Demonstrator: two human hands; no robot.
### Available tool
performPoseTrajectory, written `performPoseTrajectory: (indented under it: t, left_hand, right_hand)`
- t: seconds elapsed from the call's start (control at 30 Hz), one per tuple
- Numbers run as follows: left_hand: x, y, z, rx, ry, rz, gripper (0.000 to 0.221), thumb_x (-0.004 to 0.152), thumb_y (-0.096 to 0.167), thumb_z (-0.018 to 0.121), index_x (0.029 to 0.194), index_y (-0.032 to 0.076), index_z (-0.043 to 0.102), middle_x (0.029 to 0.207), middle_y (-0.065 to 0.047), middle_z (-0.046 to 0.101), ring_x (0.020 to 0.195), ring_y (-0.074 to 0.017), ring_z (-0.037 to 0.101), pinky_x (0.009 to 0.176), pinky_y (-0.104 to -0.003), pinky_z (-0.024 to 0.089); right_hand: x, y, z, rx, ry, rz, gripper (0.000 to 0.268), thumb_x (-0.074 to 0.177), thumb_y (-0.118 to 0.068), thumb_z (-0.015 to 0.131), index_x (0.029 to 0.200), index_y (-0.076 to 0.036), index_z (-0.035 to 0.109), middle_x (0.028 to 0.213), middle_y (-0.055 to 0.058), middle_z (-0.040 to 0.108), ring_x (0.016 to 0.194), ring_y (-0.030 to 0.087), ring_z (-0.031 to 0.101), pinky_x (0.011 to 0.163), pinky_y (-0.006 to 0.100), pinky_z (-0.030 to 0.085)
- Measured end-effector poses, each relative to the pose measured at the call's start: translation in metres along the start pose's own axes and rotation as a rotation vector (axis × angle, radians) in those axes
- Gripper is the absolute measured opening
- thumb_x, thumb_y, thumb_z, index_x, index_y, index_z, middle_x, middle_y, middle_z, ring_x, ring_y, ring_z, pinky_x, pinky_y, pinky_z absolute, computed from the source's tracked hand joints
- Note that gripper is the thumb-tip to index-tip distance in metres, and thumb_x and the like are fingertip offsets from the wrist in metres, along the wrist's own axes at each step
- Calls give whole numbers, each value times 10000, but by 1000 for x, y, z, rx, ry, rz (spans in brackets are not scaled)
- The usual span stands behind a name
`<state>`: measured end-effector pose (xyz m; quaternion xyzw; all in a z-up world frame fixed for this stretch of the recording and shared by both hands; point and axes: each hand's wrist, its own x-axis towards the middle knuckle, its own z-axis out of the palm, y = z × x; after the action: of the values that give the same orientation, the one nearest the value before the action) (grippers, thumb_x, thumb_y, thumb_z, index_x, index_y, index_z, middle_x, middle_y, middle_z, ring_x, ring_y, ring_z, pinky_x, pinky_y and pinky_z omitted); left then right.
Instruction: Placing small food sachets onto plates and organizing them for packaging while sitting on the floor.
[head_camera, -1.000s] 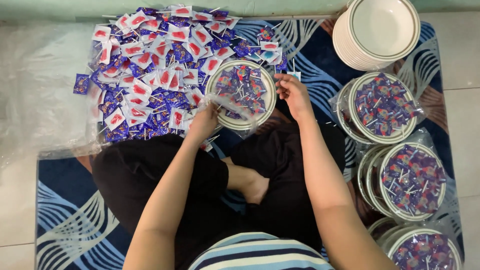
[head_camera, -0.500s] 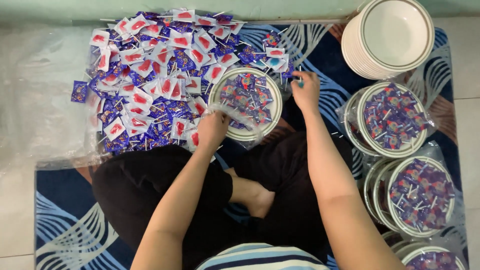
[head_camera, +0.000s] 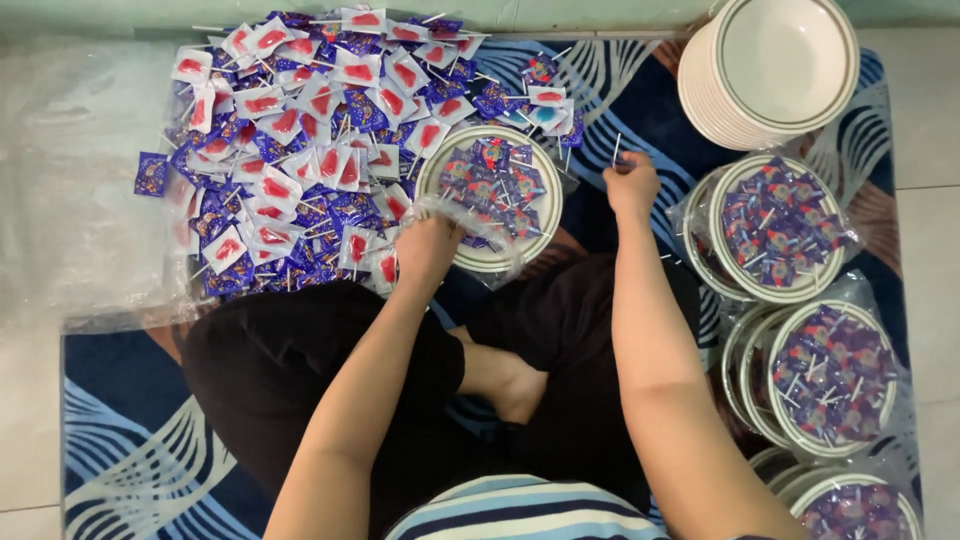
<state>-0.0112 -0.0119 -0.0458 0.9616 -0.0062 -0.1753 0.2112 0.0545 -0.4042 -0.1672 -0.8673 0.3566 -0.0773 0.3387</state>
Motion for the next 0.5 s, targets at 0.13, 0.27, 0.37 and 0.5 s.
performPoseTrajectory:
  t: [0.13,0.27,0.37,0.5]
  left_hand:
    - [-8,-7,-5,-82,11,25,336,920,435,669,1101,173,776,923,-184,752,935,-442,739,800,-536,605]
    - [-25,-8,-18,-168,24,10,319,930,444,637,1076,188,762,889,-160,742,930,-424,736,813,-519,597]
    - [-46,-7,-36,-382,0,66,361,967,482,599,1057,171,758,805,-121,734,903,-393,735,815,-500,581]
    - [-80,14,-76,-707,-170,214,360,995,438,549,980,147,760,680,-94,702,766,-287,692,828,-421,537]
  right_hand:
    - [-58,-56,-46,421,-33,85,250,786,-153,728,1029,-186,783,926,104,746,826,239,736,644,314,658]
    - [-130,-108,-93,776,-325,-50,378,846,-59,755,1217,-101,696,931,69,658,814,133,674,722,242,642]
    - [-177,-126,-112,851,-652,-249,515,828,-6,807,1308,-69,629,974,94,709,836,137,720,770,258,623]
    - [-212,-134,-107,730,-889,-401,572,759,31,856,1282,-26,631,983,132,741,826,134,731,745,271,613]
